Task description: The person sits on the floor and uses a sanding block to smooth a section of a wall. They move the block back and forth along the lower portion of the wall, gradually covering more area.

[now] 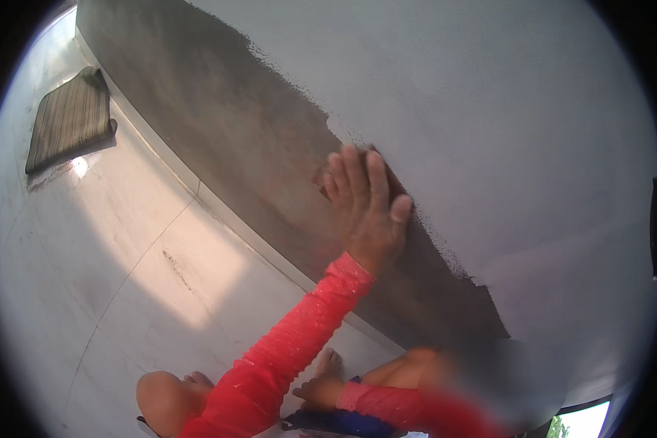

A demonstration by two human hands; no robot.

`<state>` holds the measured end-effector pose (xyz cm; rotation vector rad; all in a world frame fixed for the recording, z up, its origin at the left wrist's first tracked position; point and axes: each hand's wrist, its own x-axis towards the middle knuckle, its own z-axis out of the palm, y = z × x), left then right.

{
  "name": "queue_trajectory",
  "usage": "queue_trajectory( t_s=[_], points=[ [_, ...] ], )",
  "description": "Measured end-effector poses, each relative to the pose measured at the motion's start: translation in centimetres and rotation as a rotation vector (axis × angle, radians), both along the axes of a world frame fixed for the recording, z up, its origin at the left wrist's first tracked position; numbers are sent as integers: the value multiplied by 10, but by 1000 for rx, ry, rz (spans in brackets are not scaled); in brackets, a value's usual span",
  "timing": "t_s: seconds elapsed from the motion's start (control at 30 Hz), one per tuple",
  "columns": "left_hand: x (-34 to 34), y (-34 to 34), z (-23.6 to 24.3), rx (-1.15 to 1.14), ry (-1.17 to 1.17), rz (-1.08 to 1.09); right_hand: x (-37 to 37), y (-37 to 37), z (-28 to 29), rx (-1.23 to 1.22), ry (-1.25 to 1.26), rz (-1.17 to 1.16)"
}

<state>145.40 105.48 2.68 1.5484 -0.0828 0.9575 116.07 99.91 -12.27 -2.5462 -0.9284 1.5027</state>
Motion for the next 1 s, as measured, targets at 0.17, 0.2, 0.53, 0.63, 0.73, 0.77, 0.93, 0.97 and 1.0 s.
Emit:
queue_trajectory(
  t_s=[0.17,0.2,0.53,0.63,0.73,0.77,0.93,0.97,1.0],
  points=[
    [-92,-86,-50,376,-260,-93,22,32,0,181,-81,52],
    [-87,-77,-55,400,-271,-75,30,36,8,209,-89,35],
    [-13,-11,-40,34,44,-10,24,22,4,326,-275,-129],
    [-68,-64,-81,324,-86,-95,45,48,-12,436,-242,-33],
    [-27,-27,-76,181,-151,41,41,46,16,205,43,-53],
    [2,4,-63,82,-74,13,38,41,20,134,142,-86],
    [64,72,-41,-147,184,142,28,34,24,-20,121,-87],
    [48,47,-39,-154,199,130,17,23,18,-16,140,-111],
    [9,9,-46,-57,144,70,16,16,8,-6,140,-115]
  ],
)
